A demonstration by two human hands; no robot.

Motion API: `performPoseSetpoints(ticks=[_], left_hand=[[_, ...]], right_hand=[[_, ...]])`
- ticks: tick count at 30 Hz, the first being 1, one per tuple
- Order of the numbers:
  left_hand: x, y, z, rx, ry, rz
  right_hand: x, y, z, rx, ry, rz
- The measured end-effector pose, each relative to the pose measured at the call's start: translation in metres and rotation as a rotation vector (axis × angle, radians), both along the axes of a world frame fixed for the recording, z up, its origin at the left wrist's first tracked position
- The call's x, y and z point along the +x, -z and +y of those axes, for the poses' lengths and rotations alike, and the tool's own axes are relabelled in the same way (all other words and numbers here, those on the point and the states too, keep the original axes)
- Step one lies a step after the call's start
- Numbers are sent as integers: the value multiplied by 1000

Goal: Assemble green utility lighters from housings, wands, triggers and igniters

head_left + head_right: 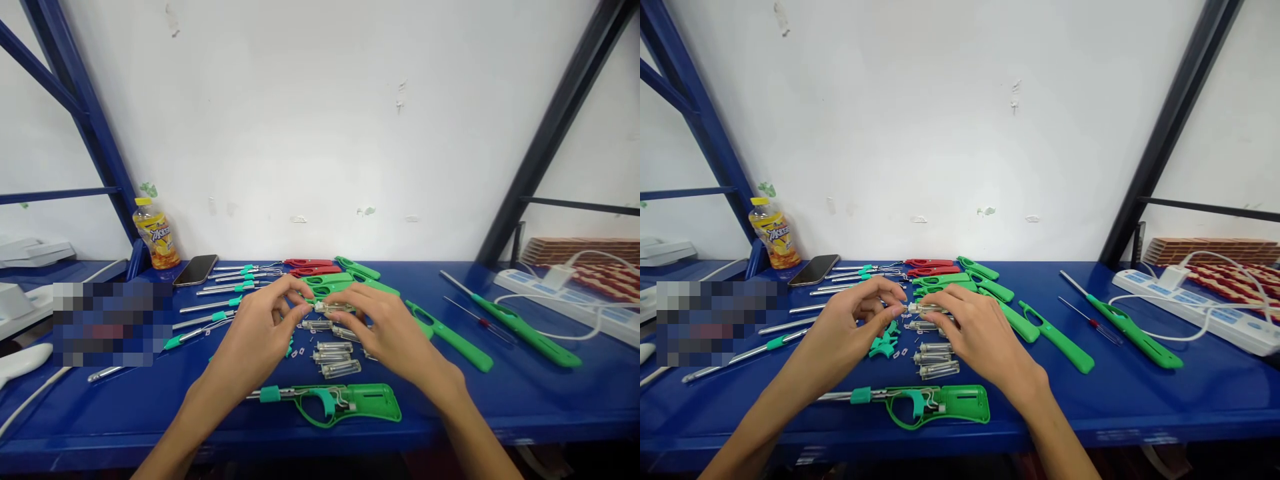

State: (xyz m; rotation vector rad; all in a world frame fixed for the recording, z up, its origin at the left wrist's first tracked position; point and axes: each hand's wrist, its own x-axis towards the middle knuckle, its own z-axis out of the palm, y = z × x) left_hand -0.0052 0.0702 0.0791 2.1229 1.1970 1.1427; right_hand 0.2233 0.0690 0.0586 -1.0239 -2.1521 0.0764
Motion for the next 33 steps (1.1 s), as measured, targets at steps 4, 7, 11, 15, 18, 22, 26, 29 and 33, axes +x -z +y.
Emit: performPoseSetpoints(ticks=[4,7,11,15,18,22,26,29,33], left_hand=[[1,-3,-3,-76,65,-54],[1,-5,-2,-121,86,-93],[1,-5,1,-125,56,-98],[0,-4,0,-167,92,-99],[0,-5,-1,-210,130,-122],[2,-6,-1,-226,169,-166],[3,-7,1,-240,169,-196],[3,-7,1,-256,176,-201],[2,-7,1,-292,201,-221]], right_hand=[[-1,1,1,30,7,-3],[-1,1,1,59,28,-22],[0,0,1,84,50,2],[-1,0,1,54,27,-22],[-2,1,1,47,21,-37],[-2,2,2,54,28,-58],[-1,2,2,72,28,-69],[1,2,2,57,18,-90],[1,1,2,60,17,-102]])
